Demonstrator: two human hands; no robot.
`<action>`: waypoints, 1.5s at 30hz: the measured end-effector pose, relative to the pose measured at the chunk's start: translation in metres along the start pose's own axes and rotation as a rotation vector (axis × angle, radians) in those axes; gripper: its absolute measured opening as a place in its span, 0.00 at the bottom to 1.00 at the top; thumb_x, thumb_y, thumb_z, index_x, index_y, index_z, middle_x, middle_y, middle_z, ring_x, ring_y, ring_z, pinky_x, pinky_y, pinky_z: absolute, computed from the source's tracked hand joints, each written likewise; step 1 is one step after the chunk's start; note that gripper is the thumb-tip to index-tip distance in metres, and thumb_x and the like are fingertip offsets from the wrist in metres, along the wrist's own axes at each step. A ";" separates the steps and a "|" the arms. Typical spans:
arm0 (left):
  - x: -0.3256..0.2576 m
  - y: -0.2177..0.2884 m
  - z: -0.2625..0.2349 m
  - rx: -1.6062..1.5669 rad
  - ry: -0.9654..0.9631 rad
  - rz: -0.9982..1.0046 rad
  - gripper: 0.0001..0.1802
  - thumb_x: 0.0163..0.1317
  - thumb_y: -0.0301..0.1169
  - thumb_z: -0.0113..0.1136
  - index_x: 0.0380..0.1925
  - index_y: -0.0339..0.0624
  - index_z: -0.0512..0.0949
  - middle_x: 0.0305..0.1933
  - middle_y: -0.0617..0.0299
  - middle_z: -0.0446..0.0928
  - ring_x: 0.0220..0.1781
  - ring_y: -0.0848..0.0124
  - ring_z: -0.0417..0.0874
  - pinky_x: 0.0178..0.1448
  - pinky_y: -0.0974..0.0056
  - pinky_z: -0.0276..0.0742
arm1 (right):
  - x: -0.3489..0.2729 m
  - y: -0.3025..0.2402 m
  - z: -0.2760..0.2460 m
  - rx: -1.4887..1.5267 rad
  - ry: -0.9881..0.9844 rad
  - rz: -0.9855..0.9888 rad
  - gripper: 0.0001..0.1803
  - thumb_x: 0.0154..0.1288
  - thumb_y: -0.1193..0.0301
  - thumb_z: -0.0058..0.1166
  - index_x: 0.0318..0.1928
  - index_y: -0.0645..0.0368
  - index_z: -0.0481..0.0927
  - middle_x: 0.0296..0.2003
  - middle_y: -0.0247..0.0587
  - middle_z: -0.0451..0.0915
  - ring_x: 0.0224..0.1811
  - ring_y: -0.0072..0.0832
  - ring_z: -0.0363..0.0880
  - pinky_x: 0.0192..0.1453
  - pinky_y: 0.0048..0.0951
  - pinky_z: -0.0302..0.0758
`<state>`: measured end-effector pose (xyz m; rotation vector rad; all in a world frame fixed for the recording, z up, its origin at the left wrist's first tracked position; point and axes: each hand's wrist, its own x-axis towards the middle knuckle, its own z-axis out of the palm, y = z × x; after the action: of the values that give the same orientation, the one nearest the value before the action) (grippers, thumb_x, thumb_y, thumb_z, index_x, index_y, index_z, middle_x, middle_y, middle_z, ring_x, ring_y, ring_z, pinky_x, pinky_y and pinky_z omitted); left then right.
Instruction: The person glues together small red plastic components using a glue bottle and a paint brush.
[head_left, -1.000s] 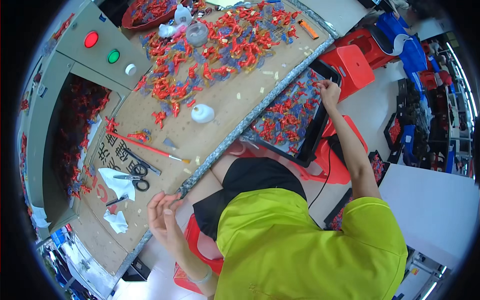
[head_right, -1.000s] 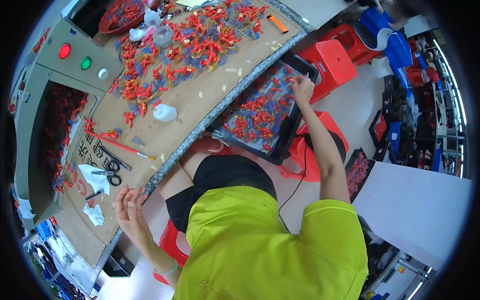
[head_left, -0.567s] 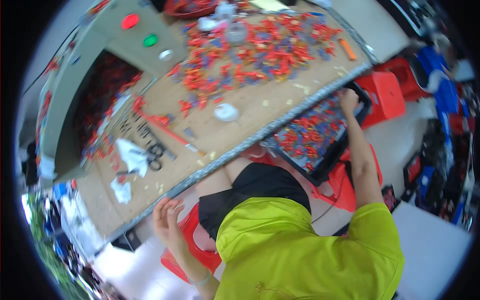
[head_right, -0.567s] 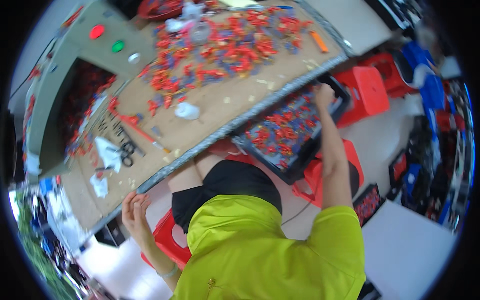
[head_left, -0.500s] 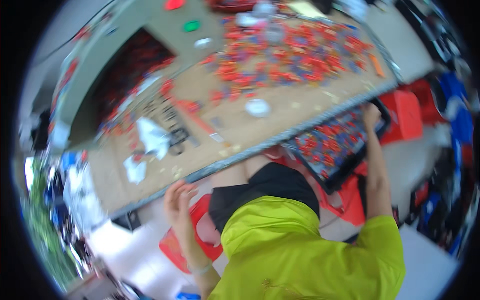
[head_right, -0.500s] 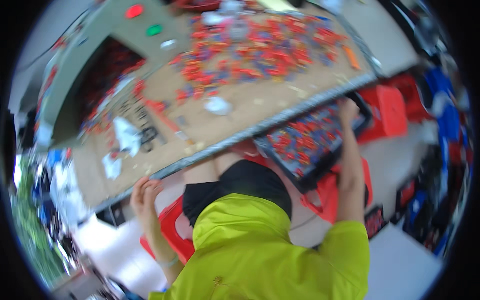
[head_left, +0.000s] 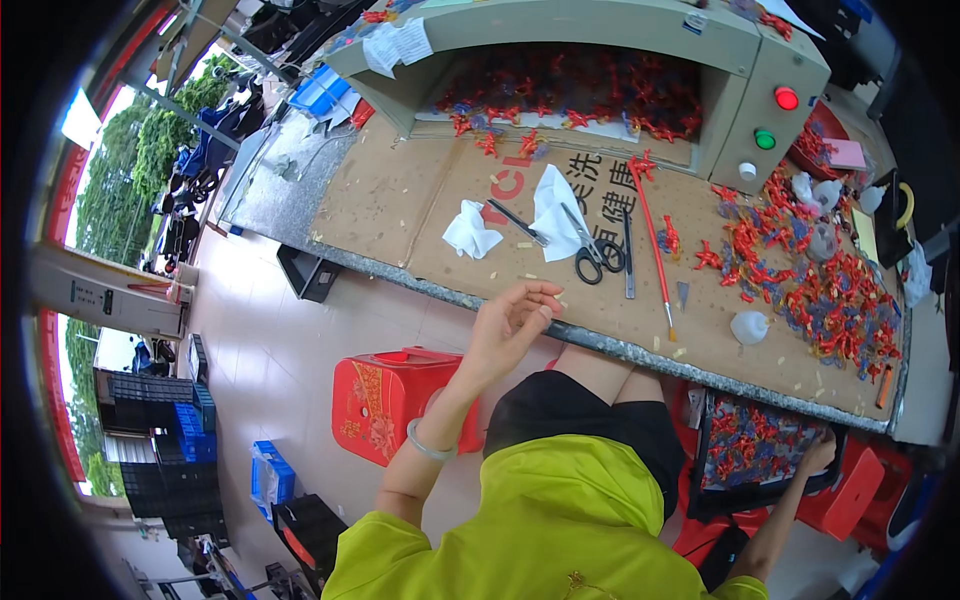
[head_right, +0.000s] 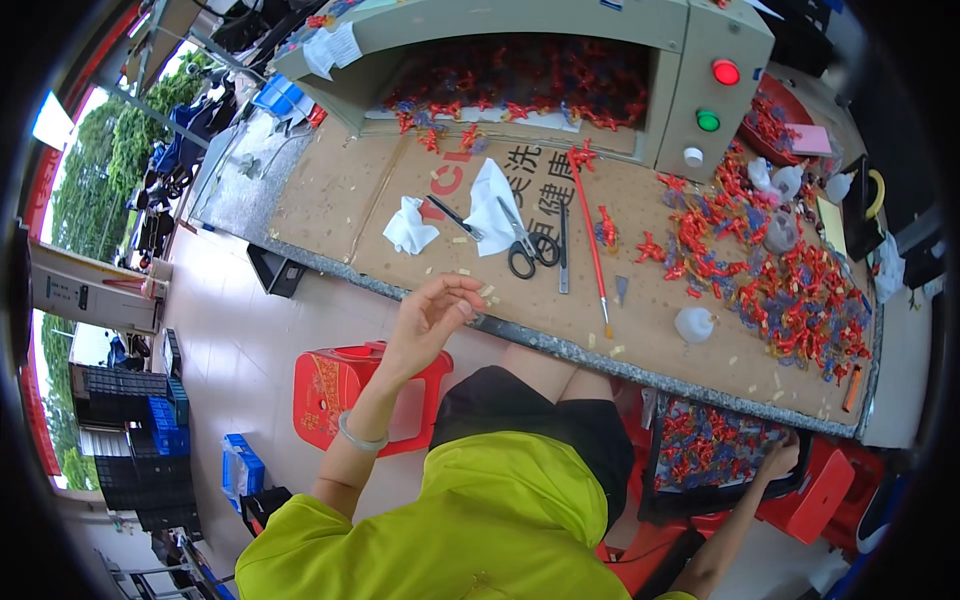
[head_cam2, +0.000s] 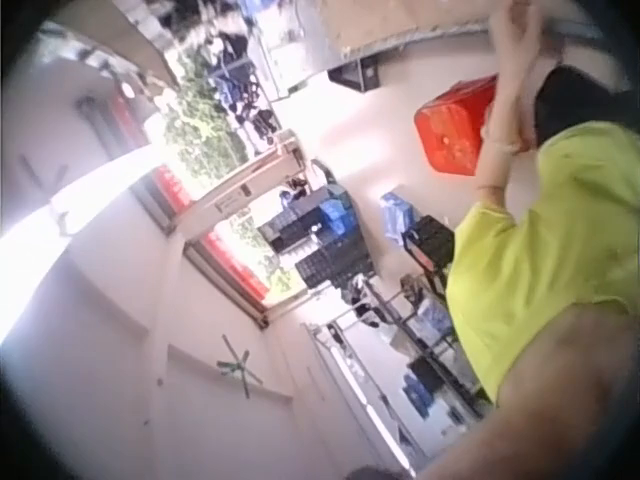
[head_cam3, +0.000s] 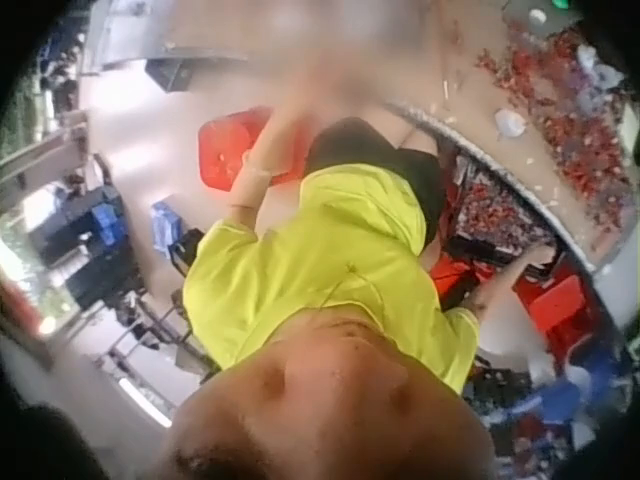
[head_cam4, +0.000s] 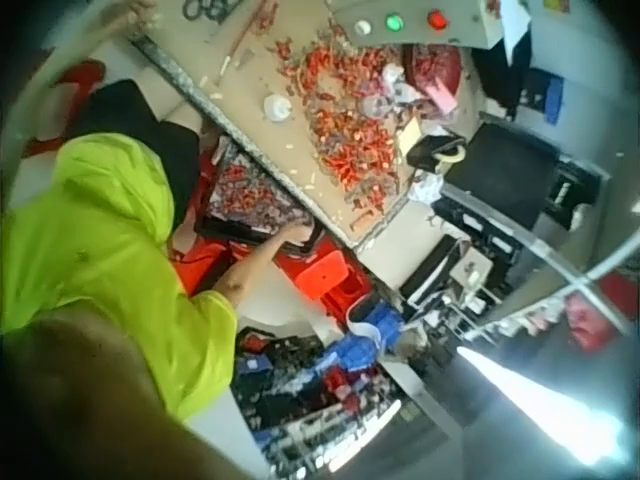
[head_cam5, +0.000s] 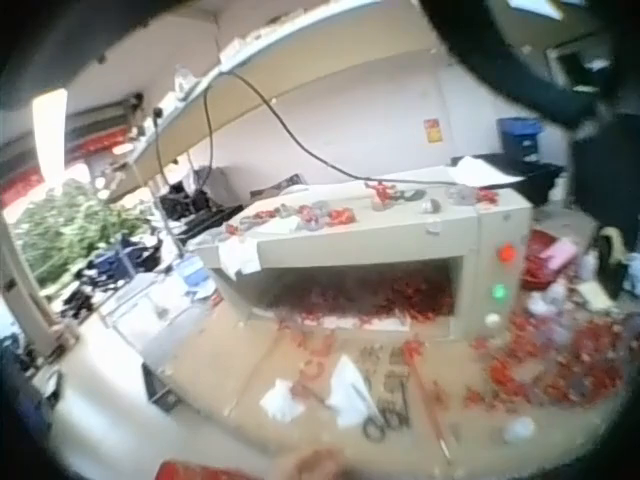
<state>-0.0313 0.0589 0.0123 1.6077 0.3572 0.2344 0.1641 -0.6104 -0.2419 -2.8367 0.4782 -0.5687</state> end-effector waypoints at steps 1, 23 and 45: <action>0.008 0.001 -0.011 0.042 0.017 0.024 0.13 0.65 0.21 0.51 0.50 0.34 0.73 0.40 0.63 0.77 0.46 0.76 0.78 0.52 0.70 0.74 | -0.007 -0.008 -0.010 0.030 -0.018 0.019 0.14 0.65 0.67 0.52 0.46 0.62 0.82 0.39 0.53 0.83 0.41 0.45 0.82 0.44 0.40 0.76; -0.104 -0.117 -0.057 0.380 -0.453 -0.177 0.11 0.67 0.30 0.51 0.43 0.35 0.78 0.34 0.55 0.82 0.37 0.67 0.83 0.45 0.66 0.77 | -0.244 -0.387 -0.040 0.365 -0.792 -1.188 0.41 0.63 0.49 0.51 0.66 0.67 0.59 0.59 0.64 0.66 0.60 0.58 0.65 0.63 0.53 0.61; 0.084 -0.269 0.003 0.365 0.213 0.371 0.19 0.68 0.34 0.45 0.55 0.36 0.71 0.49 0.46 0.76 0.56 0.53 0.75 0.59 0.57 0.69 | -0.261 -0.346 -0.073 0.365 -0.684 -1.101 0.49 0.57 0.49 0.54 0.69 0.68 0.52 0.69 0.62 0.51 0.72 0.60 0.44 0.72 0.60 0.39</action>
<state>0.0243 0.0980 -0.2609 2.0119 0.2713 0.6575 0.0014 -0.2082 -0.1728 -2.4590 -1.2022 0.2050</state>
